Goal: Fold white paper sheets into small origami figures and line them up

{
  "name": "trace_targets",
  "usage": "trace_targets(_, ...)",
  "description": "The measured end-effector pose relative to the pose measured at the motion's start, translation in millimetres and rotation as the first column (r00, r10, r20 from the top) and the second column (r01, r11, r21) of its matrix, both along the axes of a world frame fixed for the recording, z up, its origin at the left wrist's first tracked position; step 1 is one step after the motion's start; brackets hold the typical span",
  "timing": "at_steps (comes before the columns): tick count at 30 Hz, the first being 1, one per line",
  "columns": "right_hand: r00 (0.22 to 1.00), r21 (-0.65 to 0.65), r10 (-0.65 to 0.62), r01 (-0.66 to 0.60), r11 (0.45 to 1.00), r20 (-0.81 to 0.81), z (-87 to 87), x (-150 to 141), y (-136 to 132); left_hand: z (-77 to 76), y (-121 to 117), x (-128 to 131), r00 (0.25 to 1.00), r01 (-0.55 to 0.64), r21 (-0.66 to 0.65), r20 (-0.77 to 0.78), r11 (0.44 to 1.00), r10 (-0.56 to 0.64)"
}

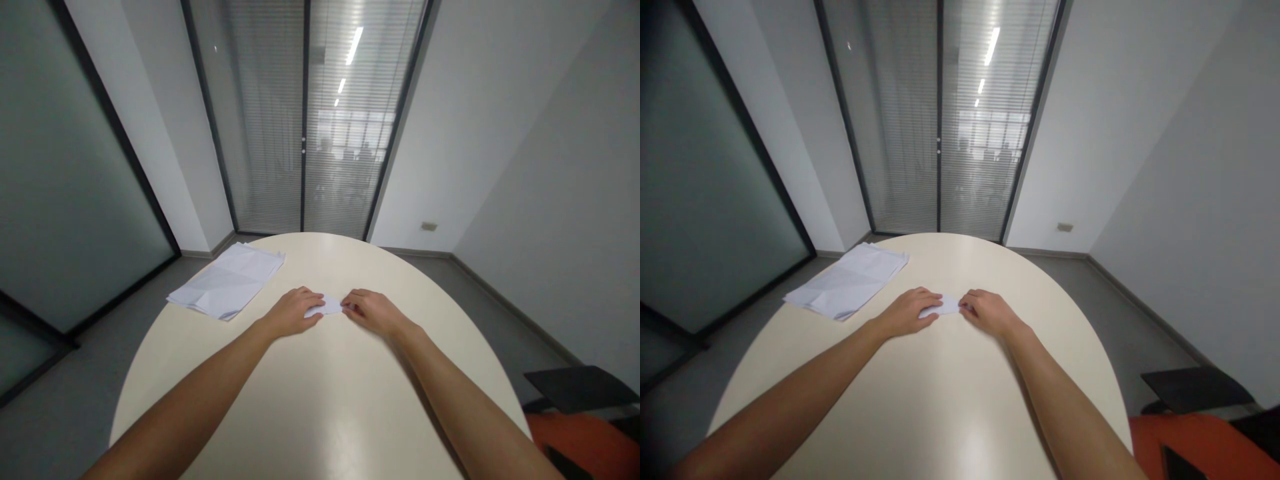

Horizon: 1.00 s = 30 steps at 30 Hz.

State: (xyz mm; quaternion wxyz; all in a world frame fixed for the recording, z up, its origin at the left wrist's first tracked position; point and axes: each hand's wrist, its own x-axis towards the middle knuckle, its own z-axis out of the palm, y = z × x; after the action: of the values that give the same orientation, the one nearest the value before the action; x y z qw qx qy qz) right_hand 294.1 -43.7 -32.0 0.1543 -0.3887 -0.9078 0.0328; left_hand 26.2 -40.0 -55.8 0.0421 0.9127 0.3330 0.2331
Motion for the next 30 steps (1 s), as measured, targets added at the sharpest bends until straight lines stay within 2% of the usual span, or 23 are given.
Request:
trace_targets(11,1.000,0.023,0.027,-0.027,0.999,0.000,0.5,0.1,0.1,-1.1,1.4,-0.5,1.000,-0.026,0.016,-0.001,1.000,0.026)
trace_targets(19,1.000,0.046,0.010,-0.011,0.999,0.010,0.4,-1.3,-1.3,-2.9,1.0,0.6,0.994,-0.108,0.048,0.029,0.993,0.107)
trace_targets(24,0.998,0.081,-0.046,0.042,0.996,0.040,-0.7,-1.9,-0.8,-0.4,-0.5,0.7,0.986,-0.163,0.047,0.031,0.986,0.162)
trace_targets(30,0.988,0.110,-0.150,0.144,0.983,0.046,-1.0,0.1,1.1,0.0,-1.6,0.2,0.985,-0.173,0.048,0.024,0.984,0.172)
